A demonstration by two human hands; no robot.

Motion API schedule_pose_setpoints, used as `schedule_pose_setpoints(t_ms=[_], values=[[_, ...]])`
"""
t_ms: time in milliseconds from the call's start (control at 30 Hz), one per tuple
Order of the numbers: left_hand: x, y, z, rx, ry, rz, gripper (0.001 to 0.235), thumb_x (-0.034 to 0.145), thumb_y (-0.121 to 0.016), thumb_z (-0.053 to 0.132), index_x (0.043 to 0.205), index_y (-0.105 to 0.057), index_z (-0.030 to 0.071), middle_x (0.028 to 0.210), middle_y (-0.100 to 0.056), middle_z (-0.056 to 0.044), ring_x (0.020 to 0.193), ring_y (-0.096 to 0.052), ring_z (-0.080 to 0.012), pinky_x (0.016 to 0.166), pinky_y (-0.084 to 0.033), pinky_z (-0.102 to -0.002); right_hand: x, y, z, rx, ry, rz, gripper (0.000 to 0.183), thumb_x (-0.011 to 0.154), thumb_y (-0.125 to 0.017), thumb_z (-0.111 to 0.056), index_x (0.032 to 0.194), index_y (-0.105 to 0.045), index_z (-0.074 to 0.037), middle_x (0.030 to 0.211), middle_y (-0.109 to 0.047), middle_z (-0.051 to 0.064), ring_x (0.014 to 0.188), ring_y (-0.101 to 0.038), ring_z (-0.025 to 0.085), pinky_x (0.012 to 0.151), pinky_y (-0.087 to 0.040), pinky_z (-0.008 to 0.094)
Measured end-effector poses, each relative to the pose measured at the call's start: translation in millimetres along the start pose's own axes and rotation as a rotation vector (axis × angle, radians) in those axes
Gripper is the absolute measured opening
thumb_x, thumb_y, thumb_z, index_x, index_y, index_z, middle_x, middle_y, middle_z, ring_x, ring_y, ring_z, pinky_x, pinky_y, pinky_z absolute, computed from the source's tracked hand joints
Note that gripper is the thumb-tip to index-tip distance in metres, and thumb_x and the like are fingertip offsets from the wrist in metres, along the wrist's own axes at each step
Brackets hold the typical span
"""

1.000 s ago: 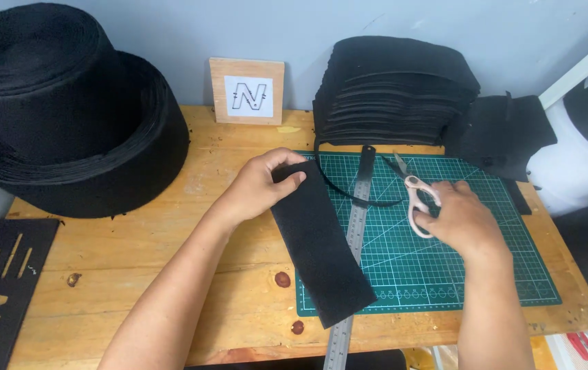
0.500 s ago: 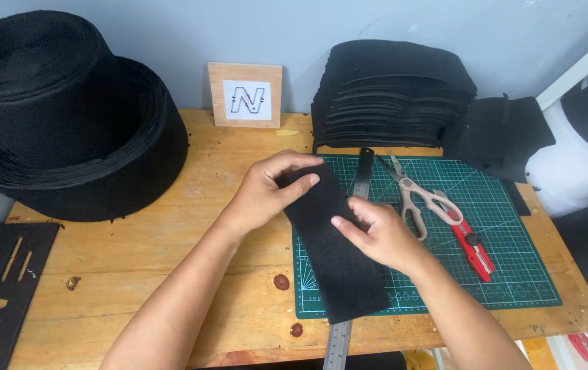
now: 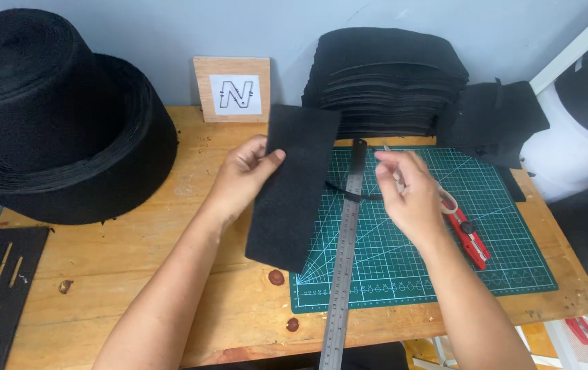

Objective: The person measures a piece of black fabric using a metal ruler and a cutting mat, then trims the edges with scissors. They fold the fabric and continue cutting to shape the material, handling the fabric and tools with both hands throughout the process.

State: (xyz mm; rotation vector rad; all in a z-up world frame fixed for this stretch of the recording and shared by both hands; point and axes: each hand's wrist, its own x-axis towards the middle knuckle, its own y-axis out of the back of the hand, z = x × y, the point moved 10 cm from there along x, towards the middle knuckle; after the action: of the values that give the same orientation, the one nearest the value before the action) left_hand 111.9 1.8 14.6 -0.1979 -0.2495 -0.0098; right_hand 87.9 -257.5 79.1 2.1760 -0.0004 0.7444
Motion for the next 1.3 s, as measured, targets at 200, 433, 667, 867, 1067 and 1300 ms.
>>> schedule_pose_setpoints(t_ms=[200, 433, 667, 867, 1067, 1300], values=[[3.9, 20.9, -8.1, -0.078, 0.071, 0.151, 0.007, 0.095, -0.071, 0.012, 0.1, -0.073, 0.008, 0.076, -0.069, -0.001, 0.066, -0.069, -0.0101, 0.056, -0.062, -0.023, -6.2, -48.4, -10.6, -0.292, -0.106, -0.476, 0.041, 0.097, -0.064, -0.032, 0.13, -0.068, -0.009, 0.117, -0.062, 0.013, 0.119, -0.056, 0.03, 0.104, -0.042, 0.049], [4.4, 19.5, -13.3, -0.057, 0.086, 0.149, 0.009, 0.095, -0.071, 0.013, 0.102, -0.073, 0.007, 0.077, -0.069, -0.001, 0.066, -0.069, -0.0096, 0.056, -0.063, -0.023, -12.7, -58.1, 3.7, -0.414, -0.026, -0.457, 0.023, 0.1, -0.058, -0.027, 0.108, -0.076, -0.014, 0.112, -0.065, 0.007, 0.115, -0.058, 0.025, 0.093, -0.044, 0.04], [5.4, 22.0, -13.1, -0.037, 0.071, 0.15, 0.009, 0.096, -0.07, 0.013, 0.102, -0.073, 0.008, 0.075, -0.069, -0.002, 0.064, -0.069, -0.011, 0.055, -0.062, -0.023, -7.5, 30.6, -38.2, 0.034, 0.042, -0.054, 0.016, 0.095, -0.07, 0.002, 0.111, -0.073, 0.0, 0.083, -0.067, 0.013, 0.075, -0.068, 0.027, 0.067, -0.055, 0.034], [-1.1, 16.6, -20.6, -0.115, 0.133, 0.078, 0.011, 0.1, -0.065, 0.016, 0.109, -0.069, 0.012, 0.094, -0.076, -0.002, 0.078, -0.068, -0.0077, 0.07, -0.057, -0.021, -76.9, 94.4, 0.8, 0.145, -0.243, -0.021, 0.011, 0.102, -0.068, -0.004, 0.112, -0.064, -0.003, 0.103, -0.069, 0.006, 0.089, -0.063, 0.012, 0.082, -0.049, 0.023], [0.6, 9.7, -19.5, -0.131, 0.079, 0.037, 0.002, 0.1, -0.066, 0.015, 0.102, -0.067, 0.014, 0.091, -0.073, 0.001, 0.078, -0.065, -0.0043, 0.071, -0.055, -0.019, -171.3, 114.4, 39.5, 0.775, -0.163, -0.456, 0.005, 0.09, -0.065, -0.009, 0.094, -0.066, -0.006, 0.074, -0.068, 0.004, 0.064, -0.059, 0.015, 0.056, -0.049, 0.027], [3.7, 6.9, -14.0, -0.057, -0.011, 0.017, 0.004, 0.103, -0.066, 0.013, 0.102, -0.064, 0.017, 0.095, -0.07, 0.004, 0.084, -0.061, -0.0027, 0.077, -0.048, -0.017, -374.6, 84.7, 216.3, 0.361, -1.045, -0.989, 0.02, 0.092, -0.073, -0.02, 0.086, -0.08, -0.002, 0.079, -0.073, 0.01, 0.076, -0.066, 0.021, 0.072, -0.051, 0.035]])
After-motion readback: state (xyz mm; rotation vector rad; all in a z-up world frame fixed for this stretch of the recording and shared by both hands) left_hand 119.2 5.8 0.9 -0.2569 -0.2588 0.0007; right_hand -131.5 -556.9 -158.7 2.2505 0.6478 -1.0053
